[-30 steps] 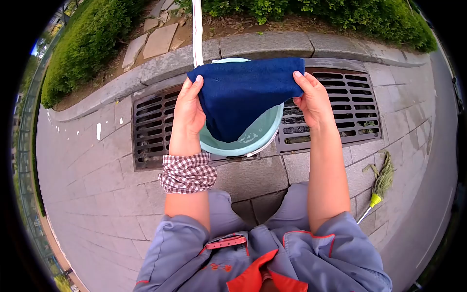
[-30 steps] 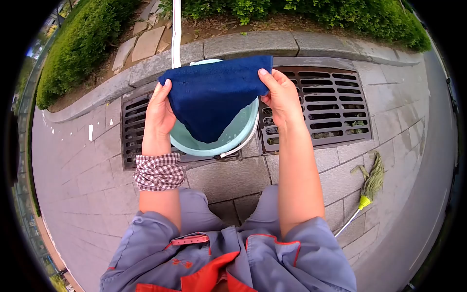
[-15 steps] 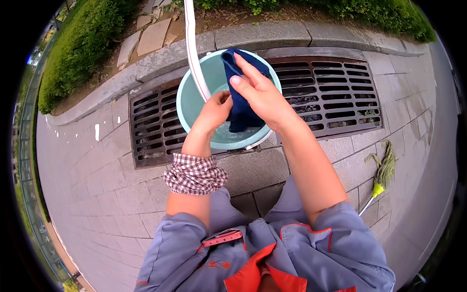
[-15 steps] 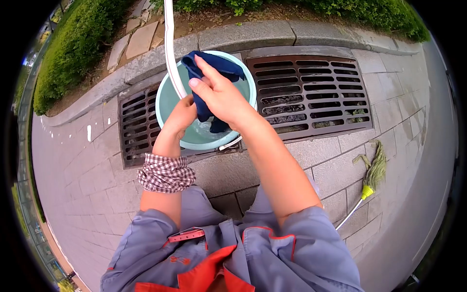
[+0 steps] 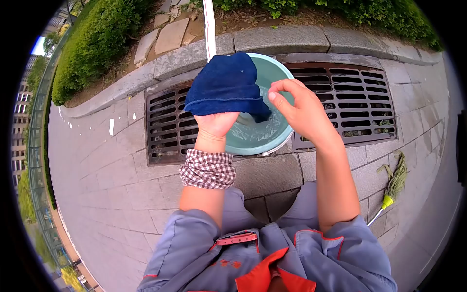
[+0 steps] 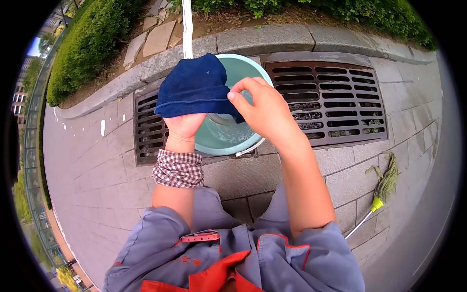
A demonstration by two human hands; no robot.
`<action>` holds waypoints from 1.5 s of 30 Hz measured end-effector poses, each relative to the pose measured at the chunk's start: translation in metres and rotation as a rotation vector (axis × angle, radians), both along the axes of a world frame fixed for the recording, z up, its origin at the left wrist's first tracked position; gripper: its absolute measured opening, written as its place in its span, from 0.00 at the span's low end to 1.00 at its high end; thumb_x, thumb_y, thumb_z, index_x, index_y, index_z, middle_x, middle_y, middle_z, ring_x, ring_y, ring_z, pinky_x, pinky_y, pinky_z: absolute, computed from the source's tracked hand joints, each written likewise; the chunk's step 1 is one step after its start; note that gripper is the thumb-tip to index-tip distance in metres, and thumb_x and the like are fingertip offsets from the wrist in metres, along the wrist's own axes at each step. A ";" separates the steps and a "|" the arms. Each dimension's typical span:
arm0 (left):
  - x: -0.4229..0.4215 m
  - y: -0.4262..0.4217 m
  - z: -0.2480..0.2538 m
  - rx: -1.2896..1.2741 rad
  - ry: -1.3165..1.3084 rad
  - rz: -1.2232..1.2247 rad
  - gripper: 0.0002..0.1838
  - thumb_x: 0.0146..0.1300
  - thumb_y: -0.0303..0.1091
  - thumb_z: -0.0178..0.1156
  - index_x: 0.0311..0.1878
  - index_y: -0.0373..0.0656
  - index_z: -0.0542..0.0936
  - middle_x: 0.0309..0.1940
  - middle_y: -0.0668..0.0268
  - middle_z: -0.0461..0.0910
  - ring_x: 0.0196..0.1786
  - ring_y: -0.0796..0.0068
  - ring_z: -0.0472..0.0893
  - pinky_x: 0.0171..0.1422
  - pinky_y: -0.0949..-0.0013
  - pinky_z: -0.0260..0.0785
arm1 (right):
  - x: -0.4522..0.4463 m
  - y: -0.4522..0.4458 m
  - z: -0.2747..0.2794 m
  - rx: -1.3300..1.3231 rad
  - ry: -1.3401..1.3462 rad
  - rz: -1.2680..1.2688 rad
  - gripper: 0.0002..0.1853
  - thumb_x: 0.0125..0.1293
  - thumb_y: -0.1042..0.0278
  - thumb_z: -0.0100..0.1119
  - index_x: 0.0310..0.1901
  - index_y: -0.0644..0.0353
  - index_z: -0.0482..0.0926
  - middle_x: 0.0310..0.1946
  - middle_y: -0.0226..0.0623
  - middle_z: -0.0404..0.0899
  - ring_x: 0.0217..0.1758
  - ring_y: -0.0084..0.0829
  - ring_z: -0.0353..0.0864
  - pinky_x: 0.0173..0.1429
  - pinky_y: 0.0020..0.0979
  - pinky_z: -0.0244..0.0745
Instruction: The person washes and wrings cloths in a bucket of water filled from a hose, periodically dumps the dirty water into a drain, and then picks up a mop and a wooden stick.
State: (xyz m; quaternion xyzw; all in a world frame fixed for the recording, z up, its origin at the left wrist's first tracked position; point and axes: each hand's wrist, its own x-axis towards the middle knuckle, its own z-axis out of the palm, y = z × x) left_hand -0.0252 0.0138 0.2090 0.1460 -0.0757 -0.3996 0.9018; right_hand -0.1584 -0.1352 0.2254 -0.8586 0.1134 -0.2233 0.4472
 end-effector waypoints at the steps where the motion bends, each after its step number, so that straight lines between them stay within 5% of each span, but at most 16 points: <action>1: 0.000 0.001 -0.002 -0.003 0.013 0.010 0.25 0.72 0.43 0.38 0.65 0.36 0.64 0.66 0.52 0.65 0.67 0.51 0.65 0.73 0.46 0.52 | -0.003 0.005 0.014 0.052 -0.039 0.051 0.10 0.63 0.63 0.60 0.39 0.61 0.79 0.30 0.38 0.78 0.30 0.35 0.76 0.39 0.31 0.71; 3: 0.004 0.002 -0.008 -0.071 0.015 -0.027 0.26 0.72 0.44 0.38 0.65 0.36 0.64 0.66 0.51 0.64 0.68 0.51 0.65 0.74 0.46 0.52 | -0.007 0.016 0.050 0.156 -0.114 0.147 0.09 0.62 0.64 0.62 0.35 0.60 0.81 0.28 0.38 0.76 0.29 0.35 0.75 0.37 0.30 0.70; 7: -0.002 -0.001 -0.003 -0.005 0.083 -0.014 0.26 0.72 0.44 0.37 0.66 0.37 0.63 0.66 0.51 0.64 0.68 0.50 0.65 0.74 0.46 0.52 | 0.006 0.016 0.044 -0.017 -0.201 -0.157 0.07 0.59 0.65 0.65 0.33 0.60 0.82 0.27 0.36 0.76 0.30 0.33 0.76 0.35 0.31 0.71; 12: -0.006 0.005 -0.005 -0.010 0.018 -0.046 0.26 0.72 0.45 0.38 0.66 0.38 0.64 0.65 0.52 0.66 0.66 0.52 0.67 0.73 0.47 0.55 | 0.025 0.000 -0.020 0.042 -0.045 -0.136 0.39 0.58 0.44 0.65 0.63 0.64 0.66 0.59 0.50 0.71 0.56 0.42 0.76 0.61 0.36 0.70; 15: 0.002 0.012 -0.020 -0.060 -0.074 -0.075 0.26 0.72 0.46 0.39 0.64 0.37 0.67 0.64 0.52 0.68 0.64 0.54 0.70 0.71 0.50 0.59 | 0.017 0.000 -0.023 0.721 0.221 0.234 0.29 0.64 0.45 0.60 0.53 0.66 0.76 0.46 0.42 0.81 0.49 0.31 0.78 0.56 0.31 0.71; 19: 0.016 0.010 -0.036 0.400 -0.085 0.026 0.23 0.71 0.43 0.44 0.60 0.36 0.71 0.57 0.53 0.75 0.59 0.58 0.75 0.66 0.53 0.66 | 0.026 0.005 -0.028 0.587 -0.122 -0.071 0.17 0.70 0.56 0.55 0.46 0.64 0.79 0.36 0.33 0.82 0.40 0.21 0.77 0.48 0.26 0.73; 21: 0.021 0.016 -0.051 0.506 -0.068 -0.130 0.17 0.70 0.37 0.50 0.54 0.38 0.76 0.48 0.57 0.81 0.52 0.61 0.80 0.59 0.56 0.72 | 0.022 -0.004 -0.021 0.670 -0.185 -0.137 0.18 0.69 0.56 0.56 0.46 0.65 0.79 0.37 0.32 0.82 0.41 0.21 0.77 0.49 0.26 0.72; 23: 0.027 0.014 -0.074 0.580 0.079 -0.173 0.20 0.73 0.42 0.44 0.56 0.38 0.74 0.45 0.59 0.82 0.48 0.64 0.81 0.53 0.60 0.75 | 0.027 -0.003 -0.023 0.552 -0.294 -0.131 0.16 0.70 0.58 0.55 0.48 0.64 0.78 0.39 0.31 0.82 0.41 0.20 0.77 0.49 0.24 0.71; 24: 0.019 0.009 -0.068 0.734 0.115 -0.122 0.24 0.73 0.48 0.43 0.60 0.39 0.71 0.50 0.57 0.79 0.53 0.62 0.79 0.59 0.56 0.70 | 0.029 -0.002 -0.021 0.467 -0.323 -0.144 0.16 0.71 0.58 0.54 0.49 0.63 0.78 0.39 0.31 0.82 0.41 0.20 0.76 0.49 0.24 0.71; 27: 0.012 0.001 -0.049 0.454 -0.059 -0.247 0.33 0.67 0.56 0.52 0.68 0.44 0.63 0.63 0.58 0.68 0.68 0.59 0.64 0.71 0.53 0.52 | 0.027 -0.001 -0.017 0.494 -0.303 -0.040 0.16 0.71 0.62 0.54 0.55 0.62 0.73 0.46 0.31 0.79 0.47 0.20 0.75 0.52 0.24 0.69; 30: -0.011 -0.018 -0.046 0.898 -0.480 -0.153 0.37 0.64 0.57 0.57 0.69 0.47 0.62 0.65 0.62 0.67 0.69 0.65 0.62 0.71 0.55 0.48 | 0.022 0.003 -0.011 0.751 -0.218 0.091 0.21 0.68 0.69 0.56 0.61 0.61 0.67 0.52 0.32 0.76 0.53 0.22 0.74 0.57 0.25 0.68; 33: -0.011 -0.018 -0.046 0.936 -0.456 -0.155 0.37 0.63 0.57 0.59 0.69 0.48 0.63 0.67 0.63 0.65 0.69 0.69 0.60 0.71 0.55 0.48 | 0.019 0.009 0.002 0.892 -0.262 0.077 0.24 0.65 0.74 0.57 0.63 0.59 0.65 0.51 0.32 0.76 0.53 0.23 0.74 0.57 0.26 0.69; 37: 0.000 -0.013 -0.055 0.898 -0.481 -0.217 0.33 0.64 0.52 0.60 0.64 0.39 0.69 0.58 0.63 0.74 0.59 0.71 0.73 0.66 0.61 0.60 | 0.018 -0.003 -0.004 1.070 -0.198 0.042 0.29 0.61 0.81 0.53 0.65 0.57 0.62 0.54 0.32 0.74 0.55 0.25 0.74 0.57 0.29 0.71; 38: 0.003 -0.011 -0.062 0.926 -0.447 -0.146 0.29 0.62 0.52 0.62 0.58 0.39 0.74 0.50 0.63 0.79 0.54 0.73 0.76 0.61 0.66 0.65 | 0.018 -0.008 -0.004 1.087 -0.162 0.004 0.28 0.61 0.81 0.49 0.65 0.56 0.62 0.55 0.32 0.73 0.54 0.25 0.74 0.57 0.29 0.71; 44: 0.017 0.005 -0.025 0.624 -0.254 -0.052 0.26 0.73 0.49 0.45 0.64 0.37 0.66 0.57 0.57 0.74 0.55 0.66 0.78 0.58 0.63 0.73 | 0.024 -0.033 -0.024 0.930 -0.039 -0.193 0.22 0.66 0.73 0.51 0.62 0.60 0.65 0.55 0.36 0.73 0.57 0.28 0.73 0.61 0.30 0.68; 45: 0.015 0.006 -0.021 0.535 -0.237 -0.055 0.27 0.74 0.49 0.44 0.64 0.37 0.65 0.58 0.57 0.74 0.55 0.66 0.78 0.57 0.62 0.74 | 0.025 -0.029 -0.028 0.922 -0.040 -0.092 0.35 0.63 0.59 0.62 0.66 0.64 0.58 0.58 0.42 0.71 0.62 0.33 0.70 0.65 0.32 0.64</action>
